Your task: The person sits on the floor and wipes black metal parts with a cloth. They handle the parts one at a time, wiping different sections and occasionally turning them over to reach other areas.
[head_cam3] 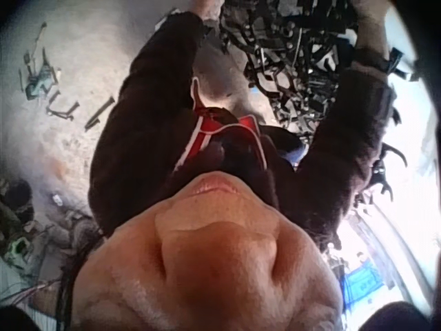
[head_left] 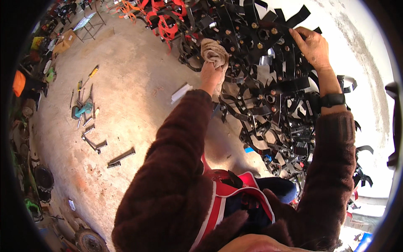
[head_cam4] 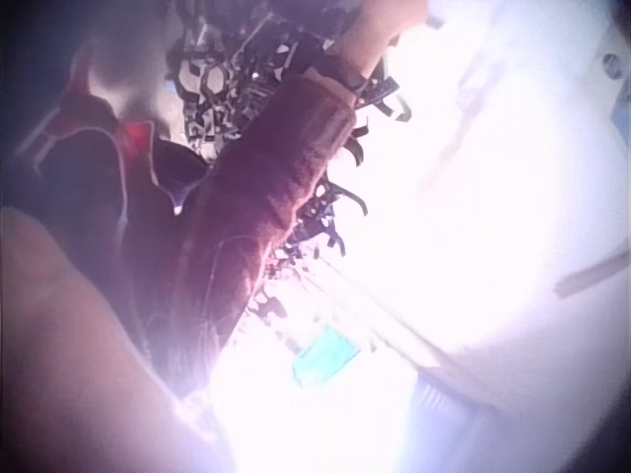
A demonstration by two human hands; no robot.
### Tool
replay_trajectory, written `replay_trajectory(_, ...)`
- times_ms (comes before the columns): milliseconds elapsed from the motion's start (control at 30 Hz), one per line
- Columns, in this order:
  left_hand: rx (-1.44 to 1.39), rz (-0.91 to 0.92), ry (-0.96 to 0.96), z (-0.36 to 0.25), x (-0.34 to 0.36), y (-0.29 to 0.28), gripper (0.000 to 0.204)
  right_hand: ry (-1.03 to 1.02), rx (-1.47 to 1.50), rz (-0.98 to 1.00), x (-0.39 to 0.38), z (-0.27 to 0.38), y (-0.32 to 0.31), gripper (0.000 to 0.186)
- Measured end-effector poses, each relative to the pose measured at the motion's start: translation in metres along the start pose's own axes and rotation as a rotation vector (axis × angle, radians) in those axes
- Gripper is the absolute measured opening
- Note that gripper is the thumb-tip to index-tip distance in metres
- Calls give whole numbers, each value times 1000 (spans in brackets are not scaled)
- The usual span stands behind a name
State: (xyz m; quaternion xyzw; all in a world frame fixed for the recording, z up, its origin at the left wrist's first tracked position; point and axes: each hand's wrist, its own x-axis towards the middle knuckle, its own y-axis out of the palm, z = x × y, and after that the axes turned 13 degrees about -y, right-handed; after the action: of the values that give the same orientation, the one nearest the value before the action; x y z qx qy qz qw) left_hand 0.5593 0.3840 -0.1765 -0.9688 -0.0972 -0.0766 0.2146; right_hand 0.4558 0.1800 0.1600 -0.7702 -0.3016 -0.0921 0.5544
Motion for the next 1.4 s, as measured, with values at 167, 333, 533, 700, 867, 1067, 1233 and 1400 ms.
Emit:
replay_trajectory(167,-362,-135,16,-41,40,-32,32,33,61,-12,2,4,-3,32)
replay_trajectory(333,-159,-164,75,-117,120,-53,40,62,61,3,3,6,-5,31)
replay_trajectory(533,-55,79,169,-177,192,-52,70,75,80,6,3,8,-7,31)
replay_trajectory(700,-6,265,21,-173,212,-56,67,75,39,-14,4,8,-4,32)
replay_trajectory(867,-38,53,234,-155,167,-37,53,72,17,-11,4,9,-1,34)
replay_trajectory(1067,-225,146,513,-130,80,-21,61,26,-11,-48,2,7,0,32)
replay_trajectory(1233,81,175,568,-104,47,-34,47,26,-16,-66,1,5,1,33)
replay_trajectory(1400,-21,268,586,-101,44,-50,52,84,34,-13,1,6,1,35)
